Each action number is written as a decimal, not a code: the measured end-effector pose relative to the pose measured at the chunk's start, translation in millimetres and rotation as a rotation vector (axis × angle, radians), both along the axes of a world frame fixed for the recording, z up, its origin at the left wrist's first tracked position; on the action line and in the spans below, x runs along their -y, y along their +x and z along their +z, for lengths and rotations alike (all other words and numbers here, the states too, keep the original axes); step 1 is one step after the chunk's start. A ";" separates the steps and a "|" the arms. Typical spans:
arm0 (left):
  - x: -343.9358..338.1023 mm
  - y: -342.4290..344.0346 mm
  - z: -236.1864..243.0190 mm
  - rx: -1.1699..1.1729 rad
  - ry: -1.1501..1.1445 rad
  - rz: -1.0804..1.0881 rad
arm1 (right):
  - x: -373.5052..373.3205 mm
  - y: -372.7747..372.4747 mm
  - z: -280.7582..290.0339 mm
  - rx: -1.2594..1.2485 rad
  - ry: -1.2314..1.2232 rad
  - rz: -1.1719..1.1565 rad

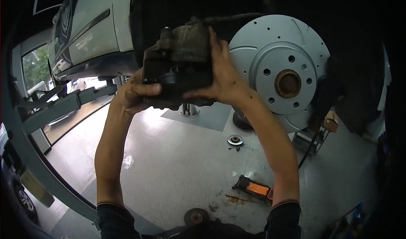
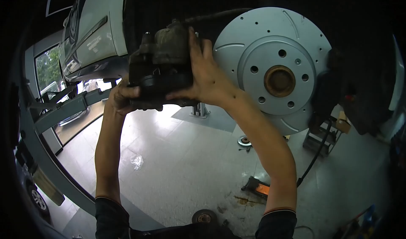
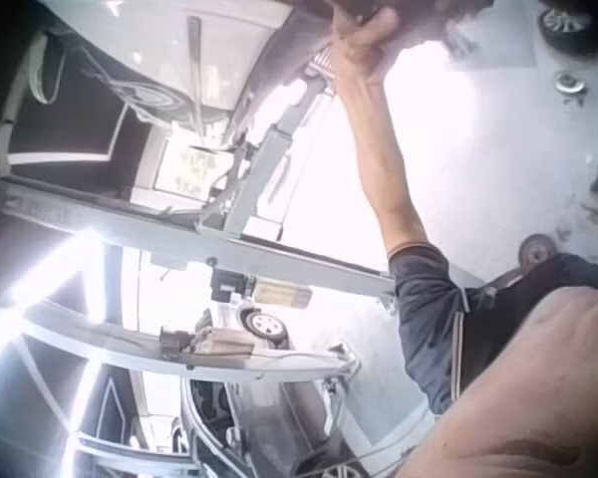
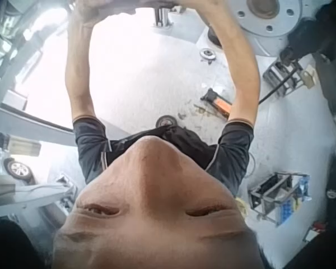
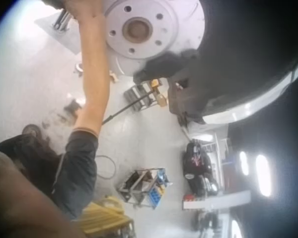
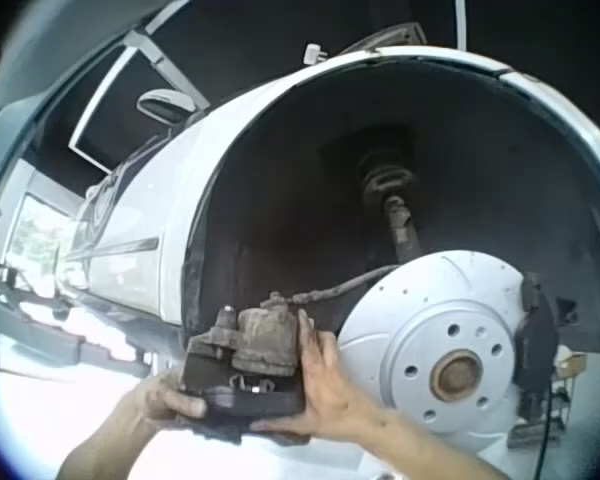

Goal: The recorder is shown replacing brake pads on a vehicle, which involves using tools to remove and install the pads into the caliper.

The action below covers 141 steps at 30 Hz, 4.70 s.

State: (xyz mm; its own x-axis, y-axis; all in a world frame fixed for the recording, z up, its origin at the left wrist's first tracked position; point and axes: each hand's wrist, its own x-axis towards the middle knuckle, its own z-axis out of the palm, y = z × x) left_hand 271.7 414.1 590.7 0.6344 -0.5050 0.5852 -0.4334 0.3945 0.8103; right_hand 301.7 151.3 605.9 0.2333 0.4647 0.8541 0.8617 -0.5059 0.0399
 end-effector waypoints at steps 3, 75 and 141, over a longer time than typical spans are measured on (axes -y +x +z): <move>2.4 0.3 4.1 0.061 0.058 0.027 | 0.8 -0.5 -0.8 0.009 0.005 -0.009; 8.0 -64.0 70.4 0.994 0.887 0.979 | -5.4 17.1 -9.6 0.198 0.115 0.166; 11.0 -58.7 62.4 0.715 0.766 0.975 | -3.2 -16.7 -1.7 -0.258 -0.028 -0.072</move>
State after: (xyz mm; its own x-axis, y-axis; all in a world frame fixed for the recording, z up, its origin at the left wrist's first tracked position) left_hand 213.0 403.1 653.1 0.5958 -0.3782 0.7085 -0.6703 -0.7201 0.1794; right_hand 285.0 154.5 604.2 0.4749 0.4615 0.7493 0.8069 -0.5681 -0.1616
